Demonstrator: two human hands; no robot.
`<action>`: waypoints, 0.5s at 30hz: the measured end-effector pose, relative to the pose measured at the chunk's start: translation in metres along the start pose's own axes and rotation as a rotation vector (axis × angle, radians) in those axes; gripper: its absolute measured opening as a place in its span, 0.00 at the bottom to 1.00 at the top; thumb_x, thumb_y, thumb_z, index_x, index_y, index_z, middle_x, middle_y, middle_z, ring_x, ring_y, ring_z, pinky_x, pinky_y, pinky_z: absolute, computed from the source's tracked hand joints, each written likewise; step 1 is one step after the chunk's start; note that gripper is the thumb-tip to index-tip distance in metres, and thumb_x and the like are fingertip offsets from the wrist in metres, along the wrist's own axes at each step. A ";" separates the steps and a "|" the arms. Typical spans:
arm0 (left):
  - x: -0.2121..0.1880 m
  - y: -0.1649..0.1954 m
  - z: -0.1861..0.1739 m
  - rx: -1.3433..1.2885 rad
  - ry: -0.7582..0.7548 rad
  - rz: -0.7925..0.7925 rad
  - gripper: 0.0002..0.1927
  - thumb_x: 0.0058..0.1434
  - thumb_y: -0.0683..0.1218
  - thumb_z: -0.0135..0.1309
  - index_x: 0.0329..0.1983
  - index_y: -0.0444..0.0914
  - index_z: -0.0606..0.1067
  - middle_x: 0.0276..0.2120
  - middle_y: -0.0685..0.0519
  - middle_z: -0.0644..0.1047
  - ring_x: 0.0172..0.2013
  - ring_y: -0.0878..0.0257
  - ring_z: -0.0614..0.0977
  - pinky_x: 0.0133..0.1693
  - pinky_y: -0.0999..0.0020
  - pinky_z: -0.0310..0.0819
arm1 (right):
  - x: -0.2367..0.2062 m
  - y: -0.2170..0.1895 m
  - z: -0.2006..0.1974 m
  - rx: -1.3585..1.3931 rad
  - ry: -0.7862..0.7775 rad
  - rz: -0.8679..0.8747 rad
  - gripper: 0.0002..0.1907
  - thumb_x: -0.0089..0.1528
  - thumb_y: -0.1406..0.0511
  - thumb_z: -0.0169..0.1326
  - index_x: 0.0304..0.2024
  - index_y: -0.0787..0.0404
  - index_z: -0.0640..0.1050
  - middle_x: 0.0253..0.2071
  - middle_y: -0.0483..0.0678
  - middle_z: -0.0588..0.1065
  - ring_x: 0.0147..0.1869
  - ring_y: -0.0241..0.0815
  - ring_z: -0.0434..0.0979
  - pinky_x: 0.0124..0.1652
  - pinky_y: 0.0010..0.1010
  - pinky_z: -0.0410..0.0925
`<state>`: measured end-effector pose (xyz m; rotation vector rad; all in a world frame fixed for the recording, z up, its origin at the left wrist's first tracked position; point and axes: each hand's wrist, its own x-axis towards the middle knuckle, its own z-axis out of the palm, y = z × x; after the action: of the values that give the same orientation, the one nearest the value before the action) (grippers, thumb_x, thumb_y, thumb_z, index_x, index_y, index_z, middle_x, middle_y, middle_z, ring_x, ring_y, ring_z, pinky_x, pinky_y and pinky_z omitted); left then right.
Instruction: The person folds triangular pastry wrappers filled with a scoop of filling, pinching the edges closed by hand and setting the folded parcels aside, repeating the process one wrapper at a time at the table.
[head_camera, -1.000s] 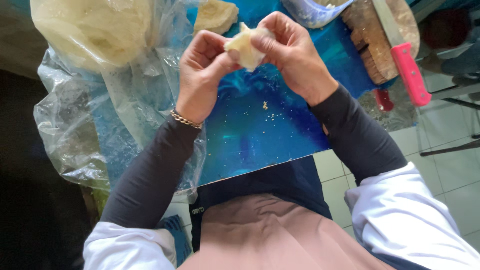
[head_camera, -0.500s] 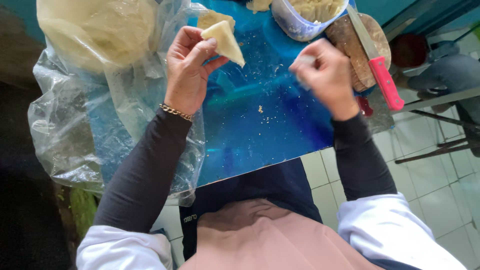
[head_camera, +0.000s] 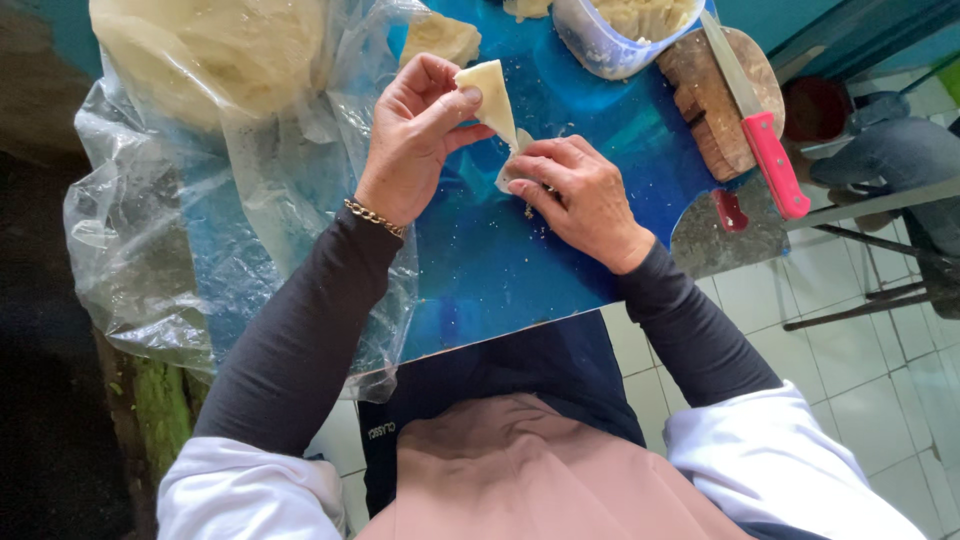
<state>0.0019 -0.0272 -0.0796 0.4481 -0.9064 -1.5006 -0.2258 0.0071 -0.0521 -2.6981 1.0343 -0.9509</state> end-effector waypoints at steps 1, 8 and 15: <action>-0.001 0.000 0.000 -0.001 -0.009 -0.018 0.06 0.70 0.39 0.58 0.44 0.39 0.72 0.42 0.56 0.77 0.46 0.66 0.82 0.50 0.60 0.84 | -0.001 0.000 -0.001 0.040 0.011 0.014 0.08 0.67 0.65 0.62 0.48 0.58 0.82 0.48 0.51 0.79 0.51 0.51 0.79 0.49 0.38 0.73; -0.007 -0.005 0.011 0.026 -0.054 -0.085 0.07 0.69 0.41 0.59 0.44 0.39 0.72 0.42 0.55 0.79 0.46 0.66 0.83 0.49 0.61 0.85 | -0.003 0.005 -0.011 0.270 0.276 0.383 0.08 0.67 0.69 0.63 0.49 0.59 0.82 0.46 0.46 0.80 0.46 0.36 0.81 0.42 0.26 0.71; -0.014 -0.007 0.020 0.129 0.041 0.021 0.06 0.68 0.41 0.58 0.41 0.39 0.72 0.40 0.59 0.76 0.43 0.70 0.80 0.46 0.65 0.84 | 0.019 0.006 -0.009 0.247 0.157 0.313 0.08 0.65 0.66 0.66 0.46 0.58 0.81 0.43 0.45 0.78 0.44 0.38 0.80 0.40 0.28 0.70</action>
<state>-0.0154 -0.0091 -0.0763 0.5597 -0.9761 -1.4146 -0.2241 -0.0085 -0.0368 -2.2122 1.2294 -1.1533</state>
